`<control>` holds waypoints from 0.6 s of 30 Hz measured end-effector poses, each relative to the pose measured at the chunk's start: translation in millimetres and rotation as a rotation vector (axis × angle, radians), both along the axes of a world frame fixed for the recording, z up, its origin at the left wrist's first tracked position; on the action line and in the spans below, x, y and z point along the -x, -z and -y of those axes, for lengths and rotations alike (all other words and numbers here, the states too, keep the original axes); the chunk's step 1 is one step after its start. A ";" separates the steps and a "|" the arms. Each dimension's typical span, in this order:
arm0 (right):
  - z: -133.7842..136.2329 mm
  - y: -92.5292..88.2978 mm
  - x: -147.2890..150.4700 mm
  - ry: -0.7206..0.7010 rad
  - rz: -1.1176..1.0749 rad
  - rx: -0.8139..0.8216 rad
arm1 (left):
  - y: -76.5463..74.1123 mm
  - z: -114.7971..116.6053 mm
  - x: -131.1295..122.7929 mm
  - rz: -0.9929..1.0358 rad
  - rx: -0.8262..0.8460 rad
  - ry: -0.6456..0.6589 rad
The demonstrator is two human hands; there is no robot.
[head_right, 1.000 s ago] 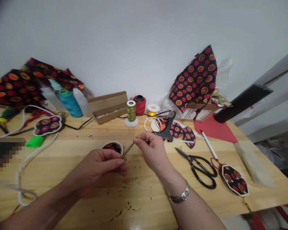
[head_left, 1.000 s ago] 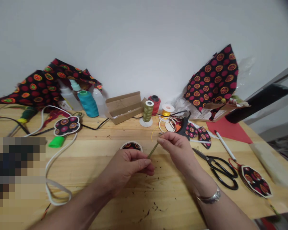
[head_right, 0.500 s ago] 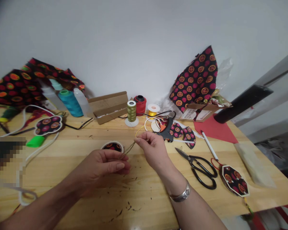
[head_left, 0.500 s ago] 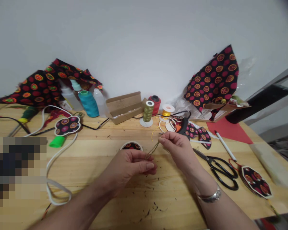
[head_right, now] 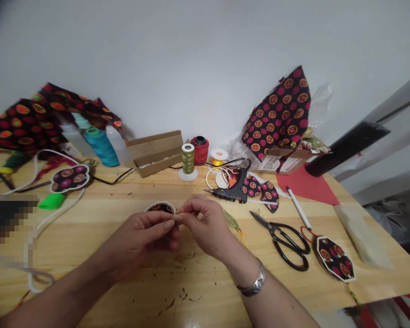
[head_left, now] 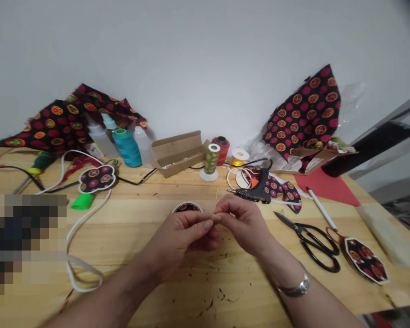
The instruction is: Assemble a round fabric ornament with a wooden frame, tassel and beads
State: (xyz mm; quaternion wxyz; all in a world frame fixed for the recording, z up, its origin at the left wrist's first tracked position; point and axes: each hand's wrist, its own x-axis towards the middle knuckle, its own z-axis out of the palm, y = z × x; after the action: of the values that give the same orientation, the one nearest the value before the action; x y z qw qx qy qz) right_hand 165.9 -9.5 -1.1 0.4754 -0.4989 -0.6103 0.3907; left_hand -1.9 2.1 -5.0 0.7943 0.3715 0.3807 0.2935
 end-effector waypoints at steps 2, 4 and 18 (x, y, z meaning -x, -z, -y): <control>-0.2 -0.4 0.2 -0.001 -0.010 0.002 | -1.0 -0.3 -0.4 -0.031 0.012 -0.011; -0.4 -0.8 0.3 -0.002 -0.021 -0.002 | -1.2 -1.0 -0.8 -0.049 0.013 -0.016; 0.8 2.9 4.2 0.026 -0.019 -0.053 | -2.1 -4.3 0.2 -0.061 -0.046 -0.078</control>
State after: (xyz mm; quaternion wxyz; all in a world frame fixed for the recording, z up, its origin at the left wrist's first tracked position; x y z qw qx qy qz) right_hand 161.7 -10.3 -4.0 0.4991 -0.4904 -0.6094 0.3729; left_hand -2.1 6.5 -2.9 0.7615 0.3833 0.4120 0.3217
